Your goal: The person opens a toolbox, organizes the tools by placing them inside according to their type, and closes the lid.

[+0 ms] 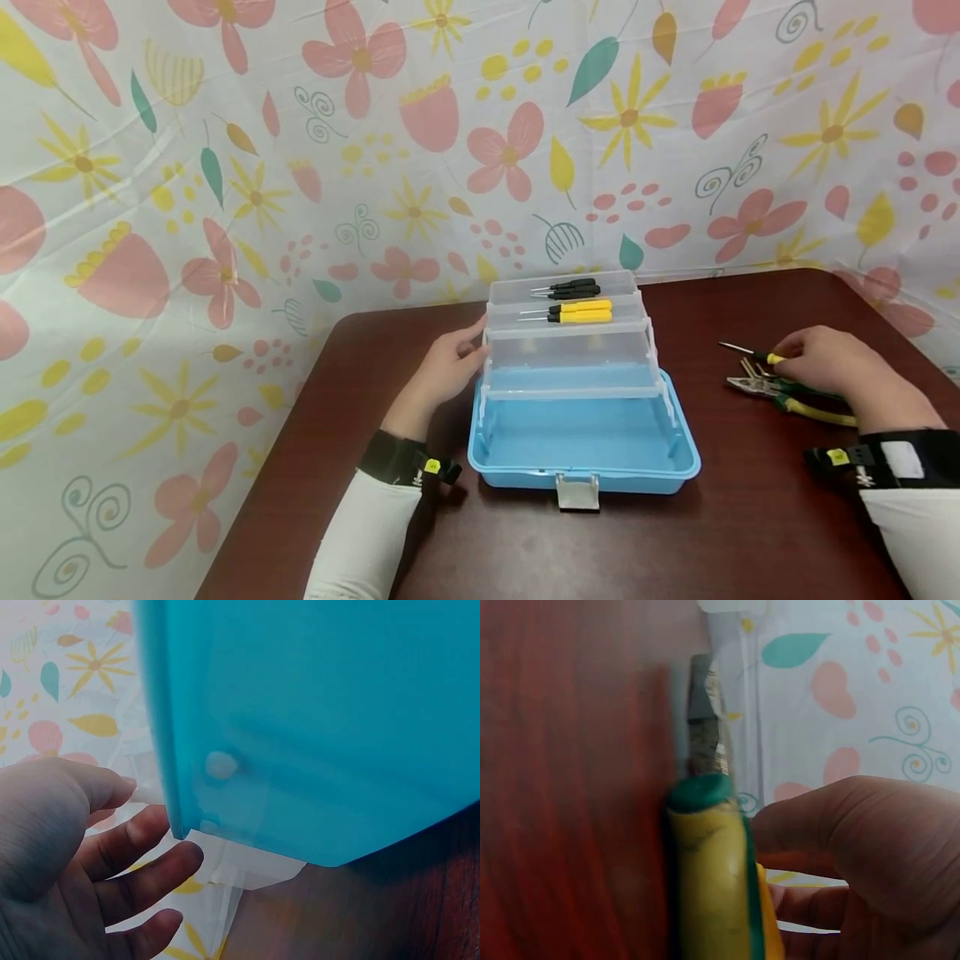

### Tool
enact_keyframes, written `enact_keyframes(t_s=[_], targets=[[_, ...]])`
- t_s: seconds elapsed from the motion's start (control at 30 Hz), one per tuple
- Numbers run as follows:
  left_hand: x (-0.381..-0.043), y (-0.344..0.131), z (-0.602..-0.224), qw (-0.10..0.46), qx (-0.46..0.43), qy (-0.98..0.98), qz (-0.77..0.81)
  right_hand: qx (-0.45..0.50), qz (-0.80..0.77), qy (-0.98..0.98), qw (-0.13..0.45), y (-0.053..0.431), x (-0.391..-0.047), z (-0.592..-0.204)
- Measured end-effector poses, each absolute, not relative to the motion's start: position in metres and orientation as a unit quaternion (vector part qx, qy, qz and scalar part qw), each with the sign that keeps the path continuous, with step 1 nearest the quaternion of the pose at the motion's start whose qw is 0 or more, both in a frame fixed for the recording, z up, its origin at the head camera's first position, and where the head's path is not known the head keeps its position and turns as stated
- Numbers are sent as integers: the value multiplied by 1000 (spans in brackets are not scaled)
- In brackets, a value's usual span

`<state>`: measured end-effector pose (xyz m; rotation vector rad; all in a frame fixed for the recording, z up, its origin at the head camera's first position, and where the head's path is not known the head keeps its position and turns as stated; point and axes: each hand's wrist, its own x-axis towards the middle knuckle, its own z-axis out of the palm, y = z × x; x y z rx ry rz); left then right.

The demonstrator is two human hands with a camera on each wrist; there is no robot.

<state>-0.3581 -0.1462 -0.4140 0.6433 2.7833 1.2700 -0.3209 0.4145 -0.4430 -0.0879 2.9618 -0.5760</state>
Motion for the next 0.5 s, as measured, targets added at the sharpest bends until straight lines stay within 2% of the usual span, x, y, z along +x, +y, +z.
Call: enact_keyframes(t_s=[0.5], targets=[[-358,-146,-415,7,208,889,409,-21,-179,983,44,408,-324,-448]])
